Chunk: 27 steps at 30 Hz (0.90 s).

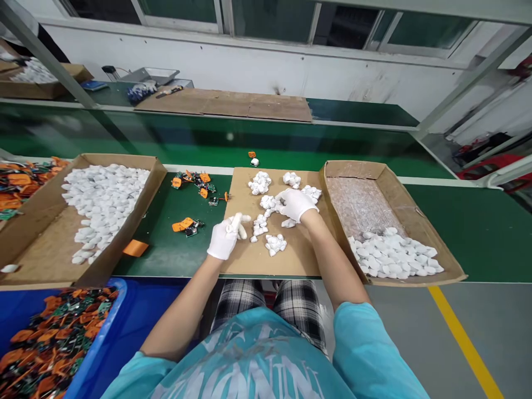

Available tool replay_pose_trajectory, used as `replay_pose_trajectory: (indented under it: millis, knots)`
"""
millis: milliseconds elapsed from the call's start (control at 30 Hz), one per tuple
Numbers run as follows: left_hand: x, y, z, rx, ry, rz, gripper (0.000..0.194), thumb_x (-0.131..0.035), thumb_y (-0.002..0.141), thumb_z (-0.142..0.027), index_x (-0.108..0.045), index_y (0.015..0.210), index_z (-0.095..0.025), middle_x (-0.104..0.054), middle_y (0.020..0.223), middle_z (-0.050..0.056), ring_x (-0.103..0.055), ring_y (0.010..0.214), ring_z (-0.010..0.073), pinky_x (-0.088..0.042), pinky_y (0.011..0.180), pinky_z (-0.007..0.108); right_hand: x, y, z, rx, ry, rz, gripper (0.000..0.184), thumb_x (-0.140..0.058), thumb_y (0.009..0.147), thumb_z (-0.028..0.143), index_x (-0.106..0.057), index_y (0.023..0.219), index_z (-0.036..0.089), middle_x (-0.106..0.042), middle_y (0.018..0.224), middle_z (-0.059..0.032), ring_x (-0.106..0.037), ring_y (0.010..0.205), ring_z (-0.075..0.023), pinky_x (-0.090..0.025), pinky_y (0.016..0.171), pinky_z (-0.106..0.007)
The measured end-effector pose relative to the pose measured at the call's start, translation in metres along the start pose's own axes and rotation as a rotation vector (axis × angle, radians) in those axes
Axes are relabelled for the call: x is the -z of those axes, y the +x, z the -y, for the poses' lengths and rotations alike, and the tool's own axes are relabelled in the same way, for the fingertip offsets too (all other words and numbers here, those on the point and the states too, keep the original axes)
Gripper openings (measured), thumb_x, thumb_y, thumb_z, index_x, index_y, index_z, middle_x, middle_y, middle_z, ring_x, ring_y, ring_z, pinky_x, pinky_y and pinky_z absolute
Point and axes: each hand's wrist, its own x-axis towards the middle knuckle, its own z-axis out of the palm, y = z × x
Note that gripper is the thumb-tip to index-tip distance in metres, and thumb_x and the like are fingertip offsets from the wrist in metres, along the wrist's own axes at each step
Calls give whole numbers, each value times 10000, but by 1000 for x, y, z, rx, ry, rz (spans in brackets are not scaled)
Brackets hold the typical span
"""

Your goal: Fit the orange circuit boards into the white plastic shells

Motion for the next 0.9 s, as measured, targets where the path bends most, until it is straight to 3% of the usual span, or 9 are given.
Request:
replay_pose_trajectory:
  millis: [333,500,600,700,900]
  knots:
    - [0,1,-1,-3,73,-17,531,-395,889,-574,-724,757,-179,-654,538,21,-559,498,124,-427,563,235,-31,1,-32,-86,272,-154,194,-556,813,227,-654,944,124,-718,827,-73,-605,654,-147,-442,591,-231]
    - [-1,0,-4,3,76,-44,550,-394,884,-594,-725,757,-175,-633,495,19,-549,473,126,-434,552,240,-24,3,-36,-72,354,-175,242,-551,809,186,-654,1019,124,-726,871,-69,-641,716,-156,-495,658,-241]
    - [-1,0,-5,8,70,-57,556,-397,878,-604,-729,803,-164,-627,487,15,-545,468,124,-432,547,239,-9,-12,-36,-59,342,-212,274,-537,814,169,-680,1047,166,-719,1011,-75,-659,900,-194,-512,822,-301]
    - [-1,0,-5,9,91,-53,552,-397,881,-598,-731,834,-160,-625,483,12,-552,473,124,-433,553,236,-2,-37,-39,-71,244,-217,259,-531,800,155,-735,958,189,-709,1062,-80,-645,1011,-245,-485,945,-369]
    - [-1,0,-2,-25,149,-29,529,-393,897,-571,-740,876,-172,-636,492,10,-571,494,130,-440,564,233,-22,-75,-44,26,194,-202,365,-583,753,138,-709,1094,179,-649,1138,-107,-657,926,-229,-535,885,-357]
